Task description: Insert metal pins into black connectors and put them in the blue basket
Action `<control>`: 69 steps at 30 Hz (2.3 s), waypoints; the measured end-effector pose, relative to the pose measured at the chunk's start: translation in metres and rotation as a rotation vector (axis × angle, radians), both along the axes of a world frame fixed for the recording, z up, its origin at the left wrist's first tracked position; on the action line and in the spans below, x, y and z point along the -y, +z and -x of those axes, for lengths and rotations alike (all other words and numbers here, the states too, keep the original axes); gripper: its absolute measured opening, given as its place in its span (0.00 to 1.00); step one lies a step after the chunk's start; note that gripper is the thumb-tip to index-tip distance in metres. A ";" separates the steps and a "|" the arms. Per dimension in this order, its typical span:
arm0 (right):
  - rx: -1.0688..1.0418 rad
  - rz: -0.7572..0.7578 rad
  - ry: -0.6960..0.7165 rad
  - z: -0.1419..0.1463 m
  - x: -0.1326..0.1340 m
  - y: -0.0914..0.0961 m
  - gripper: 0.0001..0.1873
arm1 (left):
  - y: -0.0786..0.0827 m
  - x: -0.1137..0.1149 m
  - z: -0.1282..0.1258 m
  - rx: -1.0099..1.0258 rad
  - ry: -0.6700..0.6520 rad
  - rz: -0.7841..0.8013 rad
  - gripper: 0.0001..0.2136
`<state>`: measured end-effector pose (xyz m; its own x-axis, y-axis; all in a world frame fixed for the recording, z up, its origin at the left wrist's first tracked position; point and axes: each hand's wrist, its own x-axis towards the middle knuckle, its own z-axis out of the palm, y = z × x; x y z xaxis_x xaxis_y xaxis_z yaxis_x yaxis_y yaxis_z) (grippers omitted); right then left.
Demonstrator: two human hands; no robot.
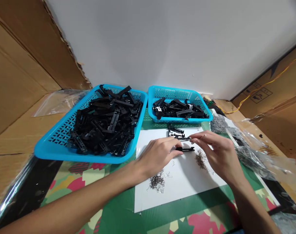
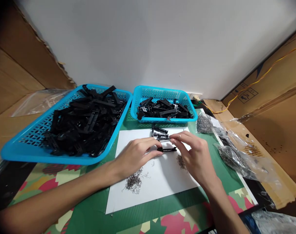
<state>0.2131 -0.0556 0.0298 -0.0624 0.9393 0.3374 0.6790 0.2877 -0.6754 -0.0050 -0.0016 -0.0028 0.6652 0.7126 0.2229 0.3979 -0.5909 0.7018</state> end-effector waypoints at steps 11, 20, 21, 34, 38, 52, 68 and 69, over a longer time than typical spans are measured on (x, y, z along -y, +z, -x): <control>-0.274 0.132 -0.140 0.021 -0.004 -0.012 0.16 | -0.008 0.003 -0.001 -0.030 -0.052 -0.087 0.09; -0.164 0.020 -0.136 0.026 -0.001 -0.015 0.13 | -0.006 0.003 -0.001 -0.022 -0.032 -0.096 0.05; -0.147 0.019 -0.134 0.026 -0.001 -0.015 0.13 | -0.006 0.003 -0.001 -0.026 -0.032 -0.093 0.05; -0.039 -0.095 -0.167 0.033 0.008 -0.020 0.10 | -0.007 0.003 -0.001 -0.061 -0.049 -0.120 0.04; -0.121 -0.060 -0.134 0.030 0.009 -0.019 0.10 | -0.004 0.003 -0.001 -0.005 -0.040 -0.138 0.04; 0.092 -0.069 0.044 -0.022 0.008 -0.008 0.09 | -0.001 0.004 -0.001 0.369 0.168 -0.035 0.09; 0.198 0.148 -0.182 -0.059 0.023 -0.019 0.17 | 0.000 0.001 -0.003 0.139 0.221 -0.021 0.08; 0.185 0.194 -0.188 -0.064 0.033 -0.020 0.18 | 0.003 0.005 -0.004 0.101 0.184 -0.082 0.09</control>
